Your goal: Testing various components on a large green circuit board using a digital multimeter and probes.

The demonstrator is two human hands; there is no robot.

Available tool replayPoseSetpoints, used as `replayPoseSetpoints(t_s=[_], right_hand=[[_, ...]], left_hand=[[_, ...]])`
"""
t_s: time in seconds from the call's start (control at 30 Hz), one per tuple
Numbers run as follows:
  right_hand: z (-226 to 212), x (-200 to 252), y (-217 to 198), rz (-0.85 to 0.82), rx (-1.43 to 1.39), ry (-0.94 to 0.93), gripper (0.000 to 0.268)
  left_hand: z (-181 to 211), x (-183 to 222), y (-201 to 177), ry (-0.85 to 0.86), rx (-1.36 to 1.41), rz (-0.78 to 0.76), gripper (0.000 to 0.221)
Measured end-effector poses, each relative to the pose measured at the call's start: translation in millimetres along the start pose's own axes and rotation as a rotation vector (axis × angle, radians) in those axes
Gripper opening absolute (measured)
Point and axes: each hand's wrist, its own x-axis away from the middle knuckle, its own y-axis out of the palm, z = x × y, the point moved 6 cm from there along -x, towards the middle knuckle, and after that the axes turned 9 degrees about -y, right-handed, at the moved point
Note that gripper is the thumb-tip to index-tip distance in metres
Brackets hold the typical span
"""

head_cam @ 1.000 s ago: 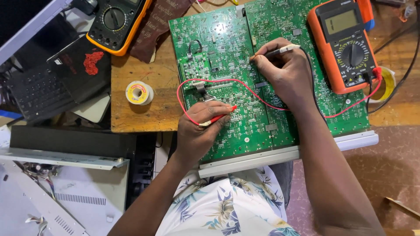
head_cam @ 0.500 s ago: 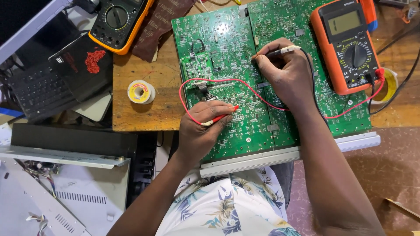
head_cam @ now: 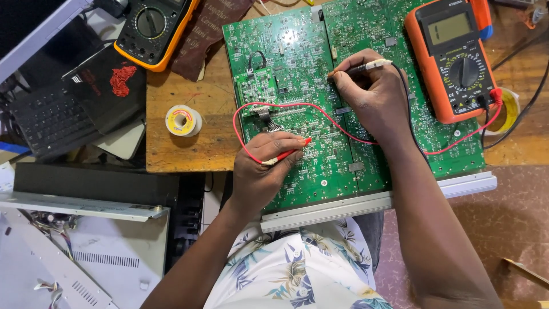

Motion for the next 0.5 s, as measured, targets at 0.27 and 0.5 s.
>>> replayPoseSetpoints(t_s=[0.27,0.5], right_hand=[[-2.3,0.0,1.0,-0.008,-0.043,0.000,0.007],[-3.4,0.3,0.5,0.003,-0.024,0.007,0.011]], left_hand=[[2.9,-1.0,-0.7,0.005,-0.014,-0.004,0.013],[1.9,-0.9,0.0,0.001,-0.007,-0.004,0.013]])
